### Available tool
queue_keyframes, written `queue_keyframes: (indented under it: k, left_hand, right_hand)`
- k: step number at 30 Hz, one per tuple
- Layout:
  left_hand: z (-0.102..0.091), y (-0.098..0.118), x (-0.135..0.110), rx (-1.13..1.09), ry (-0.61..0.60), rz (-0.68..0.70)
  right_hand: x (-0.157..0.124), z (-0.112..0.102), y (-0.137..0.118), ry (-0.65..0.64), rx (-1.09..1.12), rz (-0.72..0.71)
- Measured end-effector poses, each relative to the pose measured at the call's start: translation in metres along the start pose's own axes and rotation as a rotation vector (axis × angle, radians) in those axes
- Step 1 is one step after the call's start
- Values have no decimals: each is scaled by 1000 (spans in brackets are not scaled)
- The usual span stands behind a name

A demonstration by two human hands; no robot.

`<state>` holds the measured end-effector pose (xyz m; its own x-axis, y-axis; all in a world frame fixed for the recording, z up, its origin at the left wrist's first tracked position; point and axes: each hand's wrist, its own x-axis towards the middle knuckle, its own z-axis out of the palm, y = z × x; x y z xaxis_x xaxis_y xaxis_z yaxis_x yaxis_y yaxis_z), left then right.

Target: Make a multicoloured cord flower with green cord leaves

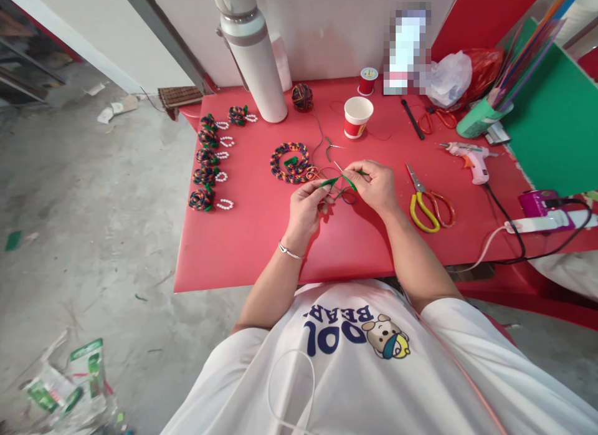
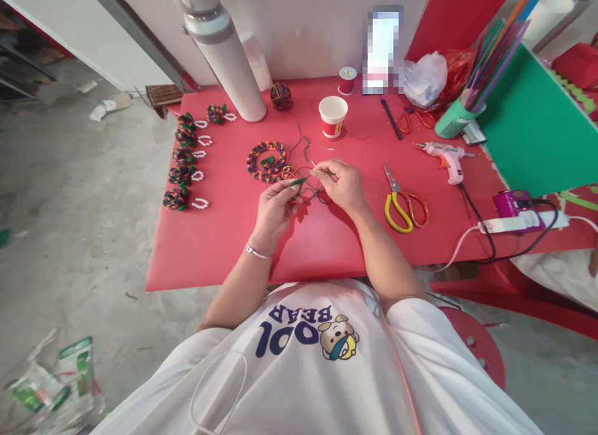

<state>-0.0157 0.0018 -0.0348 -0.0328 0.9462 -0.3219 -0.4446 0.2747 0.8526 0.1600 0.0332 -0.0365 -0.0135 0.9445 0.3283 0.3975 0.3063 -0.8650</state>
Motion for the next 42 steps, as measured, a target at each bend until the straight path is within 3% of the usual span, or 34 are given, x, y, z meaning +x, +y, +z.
queue_keyframes:
  k: [3, 6, 10, 13, 15, 17, 20, 32, 37, 42]
  left_hand:
    - [-1, 0, 2, -24, 85, 56]
    - [0, 1, 2, 17, 146, 133]
    - [2, 2, 0, 93, 199, 177]
    - [4, 1, -1, 120, 224, 206]
    - [4, 0, -1, 140, 220, 224]
    - [4, -1, -1, 160, 204, 241]
    - [3, -3, -1, 181, 178, 247]
    - [-2, -9, 5, 122, 120, 233]
    - [0, -9, 4, 31, 139, 217]
    - [2, -13, 4, 109, 156, 255]
  right_hand:
    - [3, -1, 7, -73, -50, -24]
    - [6, -3, 11, -104, -196, -134]
    - [2, -8, 4, 159, -309, -186]
    - [-4, -7, -5, 254, -159, -109]
    - [-6, -1, -9, 125, 52, -18]
    - [-7, 8, -11, -100, 224, 94]
    - [-7, 18, -10, -303, 248, 189]
    - [-7, 20, -6, -180, 158, 150]
    - [-9, 27, -5, -65, 112, 153]
    - [-13, 33, -8, -55, 115, 112]
